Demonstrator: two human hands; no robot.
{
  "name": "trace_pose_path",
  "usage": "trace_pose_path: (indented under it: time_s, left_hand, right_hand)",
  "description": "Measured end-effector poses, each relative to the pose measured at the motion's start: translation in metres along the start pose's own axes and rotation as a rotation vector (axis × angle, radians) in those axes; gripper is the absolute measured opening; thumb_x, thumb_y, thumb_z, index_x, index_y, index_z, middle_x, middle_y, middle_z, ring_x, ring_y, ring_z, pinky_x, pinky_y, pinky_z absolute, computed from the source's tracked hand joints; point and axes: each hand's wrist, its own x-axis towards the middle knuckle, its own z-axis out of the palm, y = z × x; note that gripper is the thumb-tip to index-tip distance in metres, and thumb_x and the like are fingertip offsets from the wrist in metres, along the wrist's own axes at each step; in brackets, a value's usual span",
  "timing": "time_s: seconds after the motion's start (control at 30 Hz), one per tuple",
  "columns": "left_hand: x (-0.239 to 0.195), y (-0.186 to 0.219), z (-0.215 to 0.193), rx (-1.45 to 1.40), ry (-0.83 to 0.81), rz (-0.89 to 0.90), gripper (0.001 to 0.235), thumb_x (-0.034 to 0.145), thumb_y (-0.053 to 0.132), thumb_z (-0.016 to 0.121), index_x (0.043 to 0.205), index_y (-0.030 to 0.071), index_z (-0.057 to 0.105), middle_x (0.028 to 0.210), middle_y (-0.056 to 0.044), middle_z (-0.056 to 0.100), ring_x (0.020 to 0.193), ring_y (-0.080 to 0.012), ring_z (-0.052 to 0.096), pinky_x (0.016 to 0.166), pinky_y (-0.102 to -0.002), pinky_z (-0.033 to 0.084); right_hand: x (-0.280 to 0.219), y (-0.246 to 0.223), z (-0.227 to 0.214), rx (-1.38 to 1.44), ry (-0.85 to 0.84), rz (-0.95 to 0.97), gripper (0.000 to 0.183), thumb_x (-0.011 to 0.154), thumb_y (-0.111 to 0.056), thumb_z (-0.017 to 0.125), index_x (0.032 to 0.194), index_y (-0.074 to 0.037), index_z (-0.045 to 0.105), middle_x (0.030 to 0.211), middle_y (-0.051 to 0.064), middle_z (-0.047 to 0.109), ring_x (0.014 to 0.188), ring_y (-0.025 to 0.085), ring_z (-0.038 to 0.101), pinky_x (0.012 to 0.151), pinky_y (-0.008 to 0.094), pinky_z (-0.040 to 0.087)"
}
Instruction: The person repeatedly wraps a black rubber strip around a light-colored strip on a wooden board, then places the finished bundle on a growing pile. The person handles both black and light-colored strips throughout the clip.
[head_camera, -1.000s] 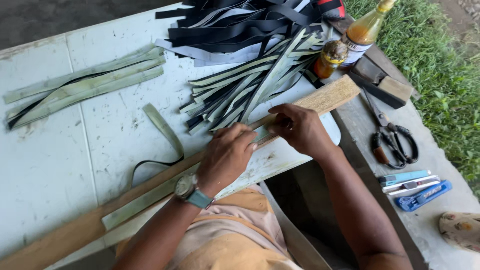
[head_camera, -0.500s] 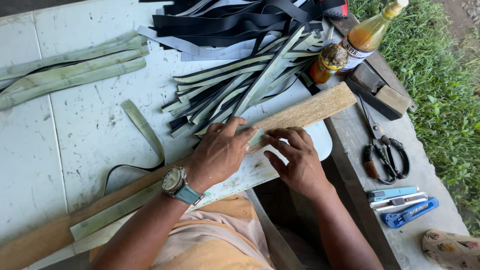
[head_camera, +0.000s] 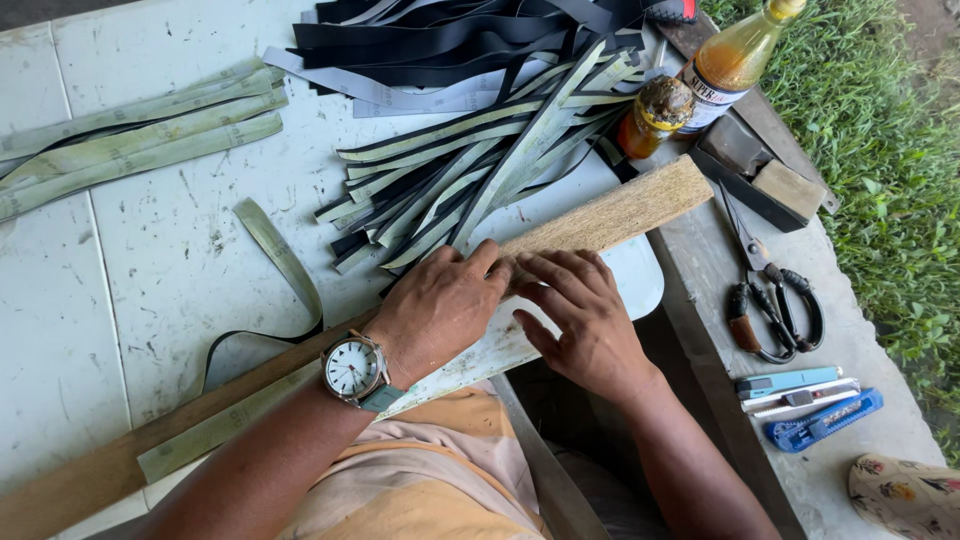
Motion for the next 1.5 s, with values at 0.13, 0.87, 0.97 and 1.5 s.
trace_pose_path:
  time_s: [0.13, 0.87, 0.97, 1.5]
  left_hand:
    - [-0.009, -0.007, 0.002, -0.172, 0.032, 0.008, 0.021, 0.097, 0.010, 0.057, 0.113, 0.000, 0.067, 0.102, -0.013, 0.059, 0.078, -0.0286, 0.067, 0.069, -0.040, 0.057]
    - [-0.033, -0.011, 0.003, -0.259, 0.125, -0.058, 0.017, 0.094, 0.005, 0.057, 0.106, -0.002, 0.066, 0.096, -0.015, 0.061, 0.074, -0.0330, 0.070, 0.062, -0.043, 0.058]
    - [-0.044, -0.014, 0.005, -0.276, 0.129, -0.070, 0.017, 0.094, 0.004, 0.057, 0.105, 0.000, 0.067, 0.097, -0.015, 0.061, 0.080, -0.0341, 0.070, 0.067, -0.043, 0.058]
    - [-0.070, -0.015, 0.010, -0.248, 0.174, -0.120, 0.018, 0.093, 0.005, 0.057, 0.107, 0.001, 0.068, 0.100, -0.015, 0.063, 0.085, -0.0362, 0.070, 0.073, -0.047, 0.057]
  right_hand:
    - [0.000, 0.000, 0.000, -0.090, -0.106, -0.013, 0.040, 0.085, -0.023, 0.077, 0.120, -0.011, 0.063, 0.134, 0.008, 0.065, 0.135, 0.030, 0.054, 0.115, 0.057, 0.034]
    - [0.005, -0.017, 0.011, -0.356, -0.236, 0.017, 0.056, 0.091, -0.037, 0.067, 0.141, -0.013, 0.059, 0.140, 0.007, 0.057, 0.139, 0.027, 0.046, 0.117, 0.068, 0.020]
    - [0.003, -0.016, 0.013, -0.365, -0.236, 0.021, 0.057, 0.088, -0.034, 0.066, 0.142, -0.017, 0.058, 0.141, 0.006, 0.057, 0.138, 0.026, 0.047, 0.117, 0.068, 0.019]
    - [0.003, -0.032, 0.020, -0.382, -0.315, 0.002, 0.066, 0.088, -0.026, 0.067, 0.150, -0.015, 0.049, 0.146, 0.009, 0.052, 0.141, 0.028, 0.044, 0.116, 0.068, 0.024]
